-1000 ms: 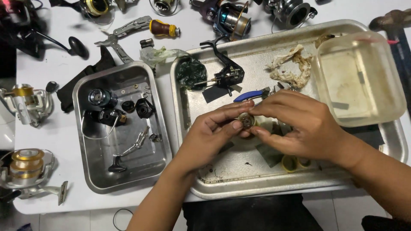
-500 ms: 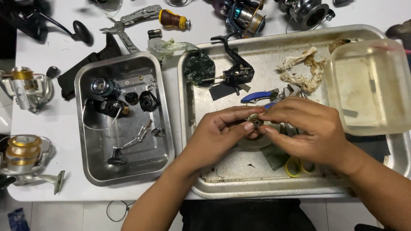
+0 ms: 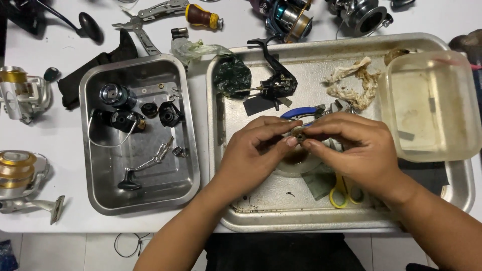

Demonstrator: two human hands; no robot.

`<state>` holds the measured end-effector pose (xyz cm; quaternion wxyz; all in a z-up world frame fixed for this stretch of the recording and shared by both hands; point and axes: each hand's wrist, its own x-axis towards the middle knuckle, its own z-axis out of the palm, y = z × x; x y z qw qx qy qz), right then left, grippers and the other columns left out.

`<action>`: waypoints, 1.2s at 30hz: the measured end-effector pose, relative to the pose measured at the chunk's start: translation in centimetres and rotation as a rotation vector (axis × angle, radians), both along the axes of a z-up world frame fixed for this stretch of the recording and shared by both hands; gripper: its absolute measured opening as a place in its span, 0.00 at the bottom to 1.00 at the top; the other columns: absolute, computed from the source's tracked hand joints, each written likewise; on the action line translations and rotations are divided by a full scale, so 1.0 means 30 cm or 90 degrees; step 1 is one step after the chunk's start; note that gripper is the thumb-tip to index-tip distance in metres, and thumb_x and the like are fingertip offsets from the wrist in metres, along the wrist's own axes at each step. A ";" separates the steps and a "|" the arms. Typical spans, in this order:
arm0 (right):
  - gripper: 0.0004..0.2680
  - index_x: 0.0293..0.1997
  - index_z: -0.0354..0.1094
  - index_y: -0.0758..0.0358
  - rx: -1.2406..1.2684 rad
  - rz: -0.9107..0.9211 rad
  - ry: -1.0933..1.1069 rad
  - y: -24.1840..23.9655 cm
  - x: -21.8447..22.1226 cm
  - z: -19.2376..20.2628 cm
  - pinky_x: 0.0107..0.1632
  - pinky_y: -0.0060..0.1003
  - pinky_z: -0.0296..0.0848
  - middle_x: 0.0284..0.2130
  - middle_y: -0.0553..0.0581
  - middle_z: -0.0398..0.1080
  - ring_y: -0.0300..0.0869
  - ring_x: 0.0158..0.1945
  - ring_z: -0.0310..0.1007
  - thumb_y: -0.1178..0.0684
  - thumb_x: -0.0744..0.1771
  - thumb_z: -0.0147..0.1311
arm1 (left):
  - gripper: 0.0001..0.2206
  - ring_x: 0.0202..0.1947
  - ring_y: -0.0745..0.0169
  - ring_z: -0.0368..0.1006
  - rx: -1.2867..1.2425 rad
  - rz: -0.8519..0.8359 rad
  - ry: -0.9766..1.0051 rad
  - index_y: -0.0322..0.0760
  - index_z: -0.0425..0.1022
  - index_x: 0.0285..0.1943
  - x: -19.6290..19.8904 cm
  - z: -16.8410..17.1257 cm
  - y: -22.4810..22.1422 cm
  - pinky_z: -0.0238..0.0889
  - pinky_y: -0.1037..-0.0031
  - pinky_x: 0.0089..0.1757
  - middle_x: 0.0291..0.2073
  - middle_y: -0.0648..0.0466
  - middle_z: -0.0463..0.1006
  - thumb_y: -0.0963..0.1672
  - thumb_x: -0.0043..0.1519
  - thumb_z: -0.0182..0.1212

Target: A person is meticulously sanding and cleaning a small internal component of a fishing reel using sandpaper and a small metal pick.

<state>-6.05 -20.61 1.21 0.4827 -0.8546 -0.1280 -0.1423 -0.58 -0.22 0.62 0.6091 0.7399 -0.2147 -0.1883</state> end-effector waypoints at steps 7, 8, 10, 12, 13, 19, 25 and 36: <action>0.12 0.47 0.75 0.71 0.187 -0.092 0.243 -0.008 -0.017 -0.014 0.51 0.28 0.81 0.41 0.61 0.80 0.39 0.42 0.80 0.62 0.61 0.67 | 0.14 0.47 0.71 0.83 0.013 0.021 0.085 0.46 0.82 0.54 -0.006 0.019 0.000 0.76 0.81 0.49 0.48 0.57 0.87 0.48 0.60 0.64; 0.12 0.47 0.75 0.71 0.193 -0.081 0.250 -0.010 -0.015 -0.014 0.53 0.29 0.81 0.42 0.62 0.80 0.40 0.44 0.80 0.62 0.61 0.66 | 0.15 0.46 0.71 0.82 0.003 0.013 0.109 0.44 0.81 0.55 -0.006 0.021 -0.001 0.76 0.81 0.49 0.49 0.55 0.87 0.48 0.60 0.65; 0.11 0.47 0.75 0.71 0.199 -0.070 0.258 -0.012 -0.012 -0.013 0.55 0.30 0.81 0.44 0.62 0.80 0.41 0.46 0.81 0.63 0.61 0.65 | 0.17 0.46 0.72 0.82 -0.006 0.006 0.135 0.43 0.81 0.56 -0.006 0.022 -0.002 0.76 0.82 0.49 0.49 0.54 0.86 0.48 0.59 0.65; 0.10 0.44 0.77 0.69 0.169 -0.072 0.254 -0.014 -0.013 -0.010 0.50 0.29 0.83 0.41 0.61 0.80 0.41 0.43 0.81 0.62 0.61 0.66 | 0.16 0.46 0.72 0.83 0.019 0.015 0.119 0.45 0.82 0.54 -0.008 0.021 -0.004 0.75 0.82 0.48 0.47 0.57 0.87 0.49 0.58 0.66; 0.10 0.44 0.77 0.69 0.169 -0.072 0.255 -0.014 -0.012 -0.013 0.50 0.29 0.83 0.41 0.61 0.80 0.41 0.43 0.81 0.62 0.61 0.66 | 0.16 0.46 0.72 0.83 0.019 0.015 0.120 0.45 0.82 0.54 -0.008 0.013 -0.005 0.75 0.82 0.48 0.47 0.57 0.87 0.49 0.58 0.66; 0.08 0.43 0.77 0.69 0.213 -0.066 0.262 -0.011 -0.005 -0.040 0.50 0.28 0.82 0.41 0.62 0.80 0.41 0.44 0.81 0.63 0.61 0.66 | 0.14 0.42 0.74 0.83 0.007 0.027 0.128 0.42 0.83 0.53 -0.004 -0.001 -0.008 0.76 0.84 0.45 0.44 0.56 0.88 0.45 0.59 0.67; 0.07 0.42 0.78 0.68 0.215 -0.056 0.267 0.003 0.011 -0.035 0.47 0.28 0.80 0.39 0.62 0.80 0.42 0.42 0.81 0.63 0.63 0.65 | 0.13 0.41 0.71 0.83 0.010 0.053 0.218 0.40 0.84 0.52 0.004 0.024 -0.019 0.77 0.82 0.46 0.43 0.54 0.88 0.43 0.57 0.68; 0.07 0.43 0.77 0.68 0.219 -0.023 0.196 -0.003 0.013 -0.034 0.48 0.30 0.82 0.38 0.62 0.79 0.43 0.41 0.81 0.62 0.63 0.65 | 0.14 0.45 0.69 0.83 -0.062 0.043 0.193 0.39 0.83 0.52 0.003 0.026 -0.008 0.77 0.79 0.48 0.45 0.52 0.87 0.44 0.58 0.68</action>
